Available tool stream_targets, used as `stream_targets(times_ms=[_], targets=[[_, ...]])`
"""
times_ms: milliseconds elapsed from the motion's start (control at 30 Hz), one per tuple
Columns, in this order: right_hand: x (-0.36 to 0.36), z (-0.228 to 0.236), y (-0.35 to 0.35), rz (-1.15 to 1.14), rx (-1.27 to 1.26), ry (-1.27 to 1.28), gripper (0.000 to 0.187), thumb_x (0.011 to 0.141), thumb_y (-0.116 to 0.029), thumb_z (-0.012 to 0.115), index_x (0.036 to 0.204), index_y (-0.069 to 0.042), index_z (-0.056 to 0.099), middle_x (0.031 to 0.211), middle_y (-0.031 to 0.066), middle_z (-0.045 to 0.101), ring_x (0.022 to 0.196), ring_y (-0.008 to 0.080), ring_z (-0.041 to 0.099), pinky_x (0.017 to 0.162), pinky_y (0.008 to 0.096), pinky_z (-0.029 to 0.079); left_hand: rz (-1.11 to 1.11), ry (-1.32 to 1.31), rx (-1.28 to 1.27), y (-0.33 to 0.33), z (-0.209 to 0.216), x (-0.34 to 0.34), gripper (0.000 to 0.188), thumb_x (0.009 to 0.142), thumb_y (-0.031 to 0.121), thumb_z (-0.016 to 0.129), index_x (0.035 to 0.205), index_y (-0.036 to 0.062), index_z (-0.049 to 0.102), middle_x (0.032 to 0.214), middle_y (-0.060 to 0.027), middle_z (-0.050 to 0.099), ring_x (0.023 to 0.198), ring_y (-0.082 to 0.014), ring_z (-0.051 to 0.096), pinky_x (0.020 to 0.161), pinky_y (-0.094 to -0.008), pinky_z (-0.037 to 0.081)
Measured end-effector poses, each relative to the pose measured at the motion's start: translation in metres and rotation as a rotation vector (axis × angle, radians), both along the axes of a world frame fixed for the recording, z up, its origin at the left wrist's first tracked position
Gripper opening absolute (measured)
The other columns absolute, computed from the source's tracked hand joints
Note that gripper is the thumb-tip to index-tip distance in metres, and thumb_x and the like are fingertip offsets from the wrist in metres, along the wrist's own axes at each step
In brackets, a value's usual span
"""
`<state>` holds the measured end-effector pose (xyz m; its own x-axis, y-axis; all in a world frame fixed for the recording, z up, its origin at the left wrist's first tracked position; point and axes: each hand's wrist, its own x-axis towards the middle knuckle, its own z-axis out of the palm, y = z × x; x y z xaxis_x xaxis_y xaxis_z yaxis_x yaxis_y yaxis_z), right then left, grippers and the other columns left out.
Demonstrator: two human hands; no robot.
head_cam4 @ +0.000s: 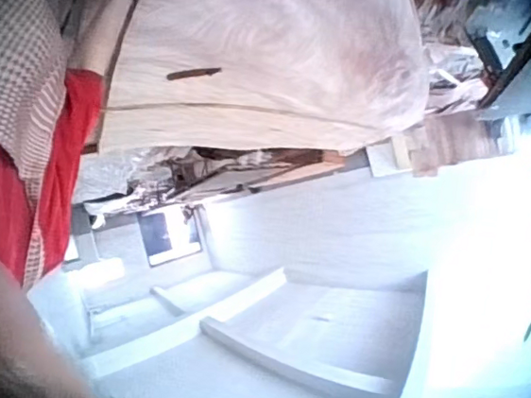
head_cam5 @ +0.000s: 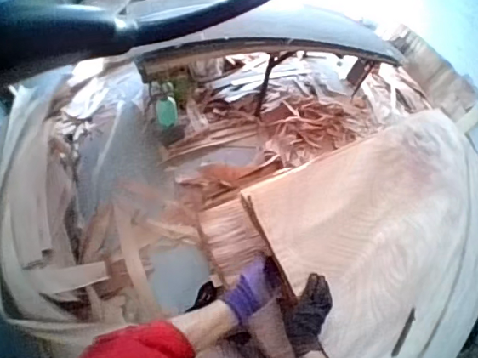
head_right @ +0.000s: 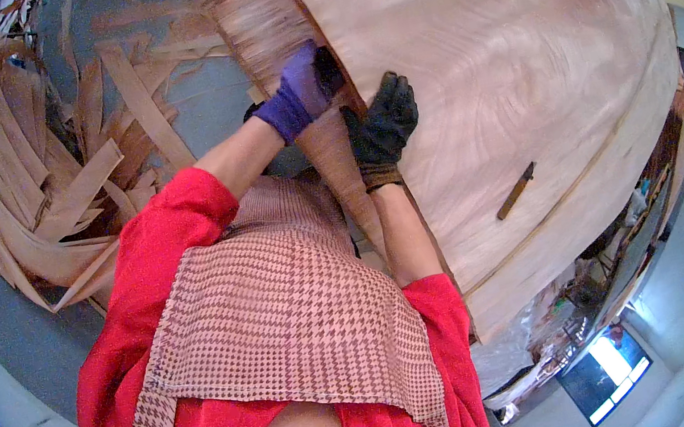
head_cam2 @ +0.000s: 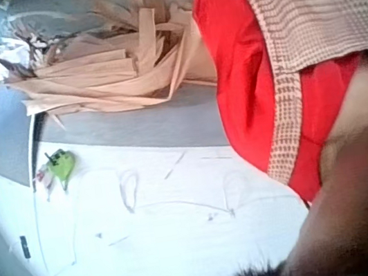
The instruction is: The person applies adhesive markers to wood veneer sheets, measures and trims the sheets using a tape measure and a utility knife, and then lifts and stacks the sheets together.
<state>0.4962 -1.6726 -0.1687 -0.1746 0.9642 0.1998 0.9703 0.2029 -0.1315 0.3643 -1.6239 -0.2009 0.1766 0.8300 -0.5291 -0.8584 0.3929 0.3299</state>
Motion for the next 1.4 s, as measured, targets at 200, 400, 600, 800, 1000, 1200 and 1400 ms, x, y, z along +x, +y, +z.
stream_targets(times_ms=[200,400,600,800,1000,1200,1400], targets=[[0.02,0.011,-0.005,-0.319,0.169,0.31,0.056,0.065,-0.017,0.071,0.114,0.0,0.049,0.11,0.0159,0.055,0.103,0.0287,0.051,0.089,0.0364,0.038,-0.177,0.194,0.272,-0.006,0.075,0.038,0.035,0.091,0.033,0.04,0.103,0.0037,0.055,0.09,-0.0063,0.06,0.076,-0.0166,0.058,0.073,-0.0305,0.047],[0.012,0.042,-0.002,-0.111,0.255,0.173,0.053,0.068,-0.008,0.065,0.117,0.001,0.049,0.109,0.0171,0.057,0.098,0.0301,0.055,0.085,0.0355,0.042,-0.117,-0.105,-0.039,0.065,0.018,-0.024,0.032,0.088,0.033,0.042,0.111,0.0125,0.05,0.104,-0.007,0.054,0.093,-0.0223,0.052,0.089,-0.0378,0.038],[-0.007,0.064,0.001,0.028,-0.12,0.176,0.07,0.069,-0.02,0.067,0.128,-0.001,0.035,0.129,0.0213,0.037,0.121,0.0344,0.033,0.099,0.0404,0.027,-0.14,-0.263,0.021,0.055,0.023,-0.021,0.042,0.089,0.037,0.033,0.119,0.0124,0.047,0.118,-0.0073,0.051,0.107,-0.0254,0.047,0.099,-0.0428,0.029],[-0.042,0.043,0.091,0.149,0.048,0.067,0.06,0.076,-0.042,0.057,0.128,-0.018,0.04,0.131,0.0219,0.033,0.119,0.0423,0.03,0.097,0.0503,0.022,-0.216,-1.042,0.493,0.062,-0.006,-0.018,0.044,0.09,0.035,0.033,0.126,0.011,0.04,0.124,-0.0075,0.046,0.116,-0.0236,0.041,0.101,-0.0401,0.028],[-0.035,0.047,0.093,0.093,-0.022,0.146,0.06,0.075,-0.045,0.057,0.126,-0.018,0.043,0.13,0.0211,0.036,0.117,0.0426,0.034,0.096,0.0499,0.026,-0.18,-0.016,0.486,0.044,0.017,-0.014,0.045,0.091,0.031,0.032,0.13,0.0098,0.032,0.131,-0.009,0.039,0.119,-0.0225,0.037,0.102,-0.0379,0.026],[0.008,0.099,0.036,-0.02,-0.223,0.637,0.076,0.068,-0.023,0.07,0.129,0.001,0.032,0.126,0.0207,0.042,0.116,0.0321,0.042,0.096,0.0378,0.033,-0.273,-0.196,0.297,0.041,0.061,0.005,0.031,0.084,0.021,0.052,0.111,0.0069,0.049,0.108,-0.0095,0.052,0.097,-0.0214,0.051,0.087,-0.034,0.041],[0.07,0.098,-0.005,-0.271,-0.124,1.1,0.056,0.073,-0.013,0.065,0.121,-0.001,0.039,0.108,0.0115,0.053,0.097,0.0235,0.052,0.088,0.0336,0.04,-0.382,0.457,1.051,0.05,0.129,0.043,0.044,0.086,0.014,0.05,0.127,0.0029,0.038,0.127,-0.0115,0.042,0.113,-0.0213,0.043,0.097,-0.0328,0.033]])
